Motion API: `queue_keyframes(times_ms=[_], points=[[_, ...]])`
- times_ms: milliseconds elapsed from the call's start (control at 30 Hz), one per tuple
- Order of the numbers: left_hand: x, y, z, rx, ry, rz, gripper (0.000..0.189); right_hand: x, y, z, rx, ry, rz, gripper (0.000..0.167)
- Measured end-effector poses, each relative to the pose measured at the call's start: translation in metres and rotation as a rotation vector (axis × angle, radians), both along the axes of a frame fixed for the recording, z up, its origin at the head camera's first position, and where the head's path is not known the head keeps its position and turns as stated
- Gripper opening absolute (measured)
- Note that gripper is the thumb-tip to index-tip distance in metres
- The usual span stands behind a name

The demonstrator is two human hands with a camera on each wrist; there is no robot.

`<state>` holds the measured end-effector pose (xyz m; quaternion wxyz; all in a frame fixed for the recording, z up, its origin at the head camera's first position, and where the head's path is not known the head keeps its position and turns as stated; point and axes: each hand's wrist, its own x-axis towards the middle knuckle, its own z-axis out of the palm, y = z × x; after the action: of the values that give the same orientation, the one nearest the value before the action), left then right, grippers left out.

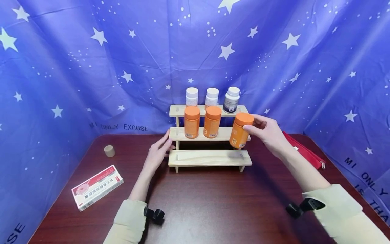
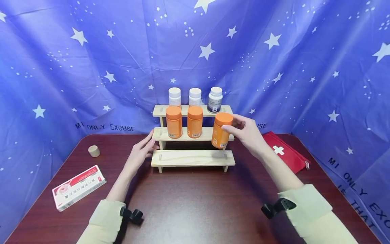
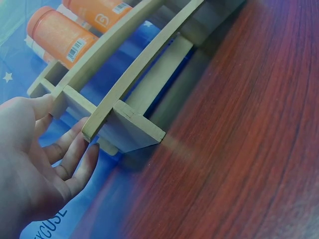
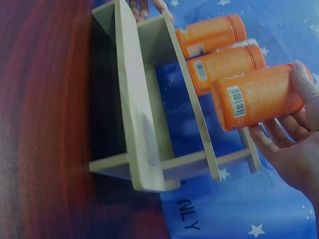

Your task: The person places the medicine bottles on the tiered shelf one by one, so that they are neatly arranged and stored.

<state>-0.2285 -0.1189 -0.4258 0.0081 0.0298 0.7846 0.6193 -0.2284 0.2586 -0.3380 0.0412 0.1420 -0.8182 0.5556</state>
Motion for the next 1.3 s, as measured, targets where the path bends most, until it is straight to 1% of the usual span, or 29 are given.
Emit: queue_keyframes(times_ms=[167, 233, 300, 433, 533, 733, 833, 933, 1000, 1100, 1300], points=[[-0.012, -0.002, -0.020, 0.009, 0.011, 0.008, 0.053, -0.013, 0.004, 0.006, 0.019, -0.001, -0.029, 0.053], [-0.015, -0.002, -0.025, 0.012, 0.026, 0.016, 0.052, -0.019, 0.003, 0.006, 0.025, -0.007, -0.043, 0.054], [-0.016, -0.002, -0.027, 0.009, 0.044, 0.015, 0.052, -0.025, 0.002, 0.005, 0.025, -0.005, -0.054, 0.053], [-0.017, -0.002, -0.028, 0.009, 0.067, 0.008, 0.052, -0.034, -0.002, 0.000, 0.007, -0.002, -0.051, 0.052], [-0.017, -0.003, -0.027, 0.009, 0.062, 0.013, 0.052, -0.039, -0.005, -0.003, -0.006, 0.000, -0.039, 0.053], [-0.015, -0.003, -0.022, 0.014, 0.029, 0.006, 0.052, -0.047, -0.012, -0.008, -0.021, -0.004, -0.029, 0.055], [-0.013, -0.003, -0.018, 0.016, 0.002, -0.002, 0.052, -0.049, -0.015, -0.010, -0.010, -0.007, -0.027, 0.056], [-0.012, -0.003, -0.016, 0.012, -0.002, -0.004, 0.053, -0.051, -0.015, -0.011, 0.003, -0.002, -0.034, 0.054], [-0.013, -0.003, -0.017, 0.022, 0.008, 0.002, 0.053, -0.052, -0.016, -0.010, 0.010, 0.008, -0.034, 0.053], [-0.015, -0.003, -0.022, 0.019, 0.036, 0.011, 0.052, -0.053, -0.014, -0.010, 0.044, 0.030, -0.027, 0.054], [-0.017, -0.005, -0.027, -0.003, 0.057, 0.015, 0.051, -0.054, -0.011, -0.011, 0.096, 0.025, -0.021, 0.051]])
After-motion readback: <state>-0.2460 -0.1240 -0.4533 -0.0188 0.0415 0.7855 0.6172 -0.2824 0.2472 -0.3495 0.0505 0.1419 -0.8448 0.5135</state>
